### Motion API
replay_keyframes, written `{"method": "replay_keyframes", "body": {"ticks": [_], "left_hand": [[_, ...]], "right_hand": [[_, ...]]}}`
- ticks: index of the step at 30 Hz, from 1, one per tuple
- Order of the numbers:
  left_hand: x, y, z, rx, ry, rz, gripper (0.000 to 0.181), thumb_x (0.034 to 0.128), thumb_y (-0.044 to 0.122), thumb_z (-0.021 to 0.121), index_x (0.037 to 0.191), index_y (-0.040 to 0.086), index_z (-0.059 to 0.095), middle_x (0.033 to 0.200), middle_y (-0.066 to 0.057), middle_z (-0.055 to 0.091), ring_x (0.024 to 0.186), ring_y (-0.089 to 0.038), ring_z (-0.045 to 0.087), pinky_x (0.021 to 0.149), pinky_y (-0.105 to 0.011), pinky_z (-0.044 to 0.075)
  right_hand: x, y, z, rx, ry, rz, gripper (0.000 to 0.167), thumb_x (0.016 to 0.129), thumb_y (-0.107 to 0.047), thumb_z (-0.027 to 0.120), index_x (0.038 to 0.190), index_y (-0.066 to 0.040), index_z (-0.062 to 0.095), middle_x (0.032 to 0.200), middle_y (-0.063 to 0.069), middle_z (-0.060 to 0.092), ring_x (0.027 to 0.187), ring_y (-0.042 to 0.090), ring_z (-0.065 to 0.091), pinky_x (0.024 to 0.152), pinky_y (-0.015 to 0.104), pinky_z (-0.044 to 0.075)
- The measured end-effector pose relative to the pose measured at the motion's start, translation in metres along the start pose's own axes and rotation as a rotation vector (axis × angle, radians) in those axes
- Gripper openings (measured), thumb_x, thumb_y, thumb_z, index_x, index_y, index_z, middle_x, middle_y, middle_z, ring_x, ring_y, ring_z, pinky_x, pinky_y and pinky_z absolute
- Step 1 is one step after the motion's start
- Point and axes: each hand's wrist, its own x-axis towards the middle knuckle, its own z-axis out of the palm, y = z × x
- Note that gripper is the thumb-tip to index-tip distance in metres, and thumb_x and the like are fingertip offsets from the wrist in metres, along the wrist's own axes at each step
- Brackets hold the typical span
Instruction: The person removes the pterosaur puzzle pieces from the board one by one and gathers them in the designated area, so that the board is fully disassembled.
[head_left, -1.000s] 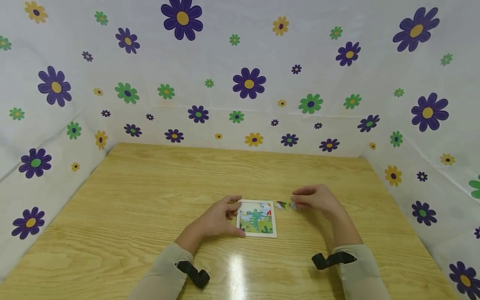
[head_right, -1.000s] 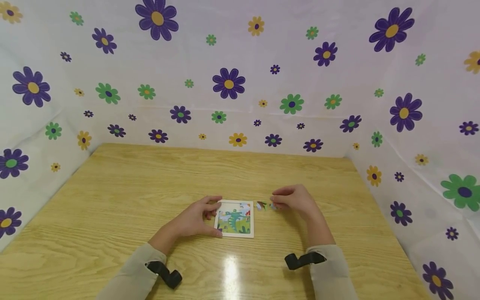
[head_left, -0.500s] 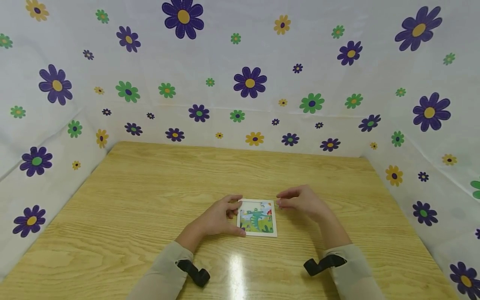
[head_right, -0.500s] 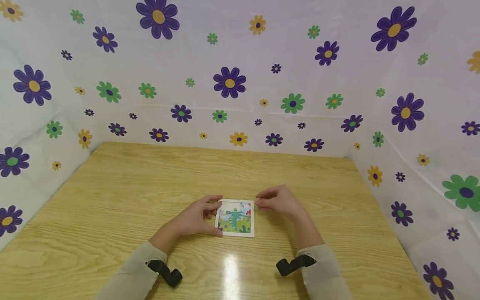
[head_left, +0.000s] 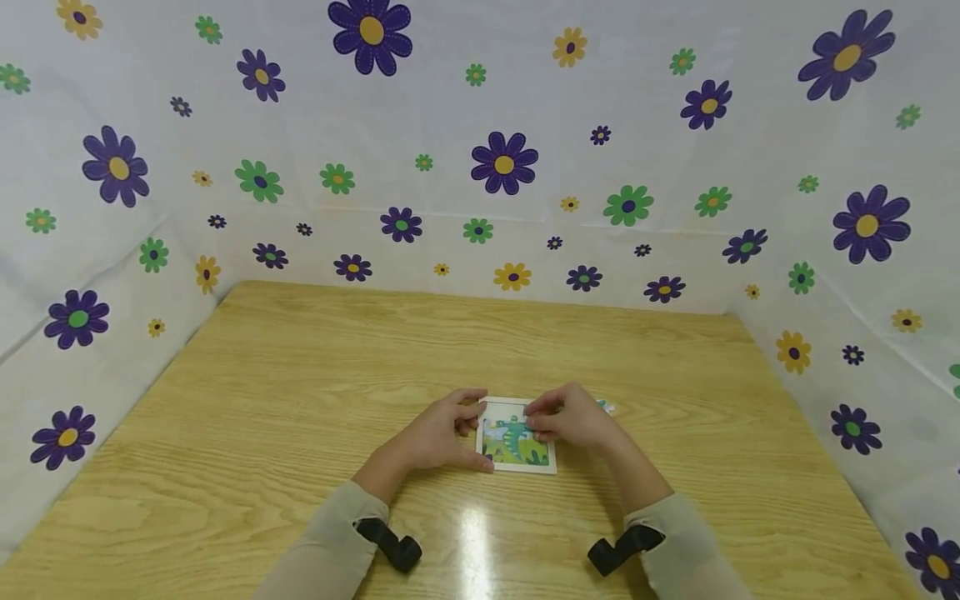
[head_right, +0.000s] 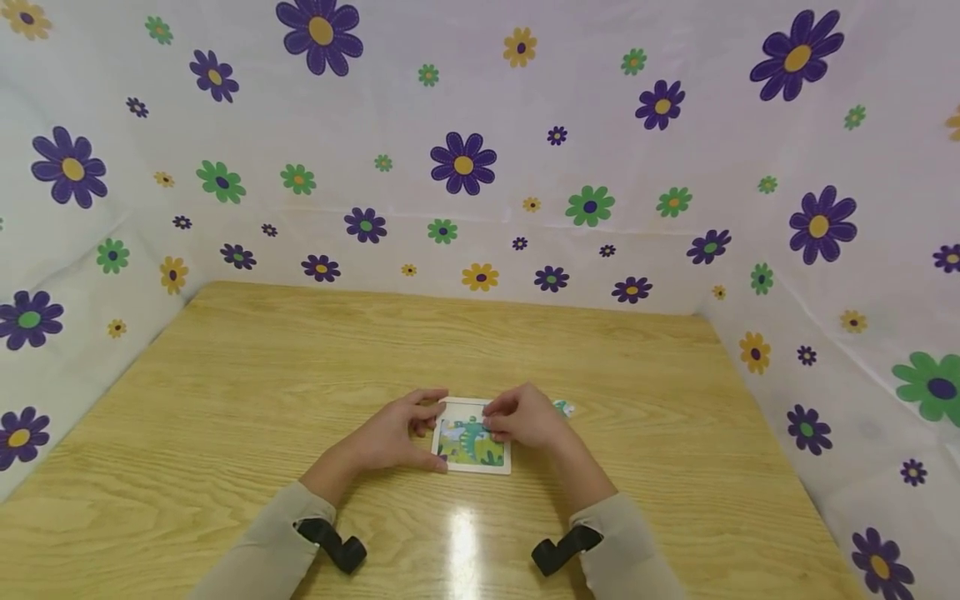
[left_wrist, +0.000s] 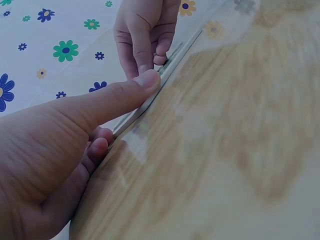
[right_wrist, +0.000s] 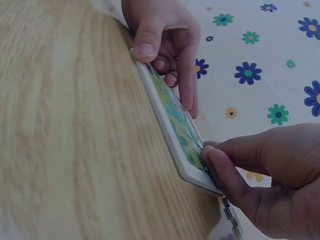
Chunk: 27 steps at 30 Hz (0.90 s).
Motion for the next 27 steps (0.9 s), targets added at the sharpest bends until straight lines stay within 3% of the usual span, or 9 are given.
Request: {"method": "replay_keyframes", "body": {"ticks": [4, 10, 13, 19, 22, 27], "left_hand": [[0.000, 0.000, -0.001, 0.005, 0.005, -0.006, 0.098, 0.0712, 0.039, 0.091, 0.151, 0.009, 0.044, 0.159, 0.000, 0.035, 0.098, -0.014, 0.050, 0.082, -0.026, 0.045], [0.001, 0.001, 0.001, -0.007, -0.003, -0.001, 0.097, 0.0714, 0.041, 0.090, 0.150, 0.007, 0.045, 0.159, 0.000, 0.034, 0.098, -0.013, 0.050, 0.082, -0.025, 0.046], [0.001, 0.000, 0.002, -0.015, -0.007, -0.013, 0.098, 0.0704, 0.041, 0.091, 0.151, 0.010, 0.044, 0.156, 0.001, 0.038, 0.098, -0.013, 0.051, 0.082, -0.025, 0.046], [0.000, -0.001, 0.001, -0.031, -0.007, -0.027, 0.098, 0.0700, 0.039, 0.091, 0.151, 0.010, 0.044, 0.159, 0.002, 0.035, 0.098, -0.013, 0.050, 0.082, -0.026, 0.046], [0.000, -0.001, 0.000, -0.029, -0.008, -0.022, 0.098, 0.0706, 0.039, 0.091, 0.151, 0.009, 0.044, 0.160, 0.001, 0.034, 0.098, -0.014, 0.050, 0.082, -0.026, 0.046], [0.001, -0.001, -0.001, -0.033, -0.001, -0.021, 0.098, 0.0702, 0.038, 0.092, 0.151, 0.010, 0.044, 0.151, 0.000, 0.043, 0.097, -0.014, 0.050, 0.082, -0.027, 0.046]], "right_hand": [[-0.001, -0.007, 0.006, -0.171, 0.059, -0.035, 0.013, 0.093, -0.008, 0.070, 0.102, -0.003, 0.077, 0.080, 0.005, 0.068, 0.064, 0.011, 0.057, 0.059, 0.024, 0.048], [-0.007, -0.012, 0.013, -0.410, 0.174, -0.107, 0.005, 0.090, -0.009, 0.075, 0.093, -0.009, 0.078, 0.110, 0.011, 0.060, 0.084, 0.019, 0.056, 0.076, 0.035, 0.051], [-0.008, -0.010, 0.016, -0.456, 0.202, -0.135, 0.007, 0.089, -0.009, 0.076, 0.095, -0.010, 0.077, 0.114, 0.012, 0.061, 0.083, 0.018, 0.058, 0.075, 0.034, 0.052], [-0.010, -0.007, 0.012, -0.441, 0.248, -0.142, 0.031, 0.091, -0.011, 0.073, 0.122, -0.010, 0.070, 0.110, 0.011, 0.066, 0.088, 0.020, 0.061, 0.076, 0.035, 0.053], [-0.010, -0.004, 0.005, -0.402, 0.252, -0.117, 0.024, 0.095, -0.011, 0.069, 0.119, -0.011, 0.072, 0.108, 0.008, 0.068, 0.090, 0.020, 0.061, 0.079, 0.035, 0.053], [-0.012, 0.003, -0.007, -0.201, 0.207, -0.049, 0.021, 0.096, -0.008, 0.065, 0.116, -0.004, 0.071, 0.100, 0.010, 0.067, 0.081, 0.015, 0.064, 0.069, 0.028, 0.055]]}}
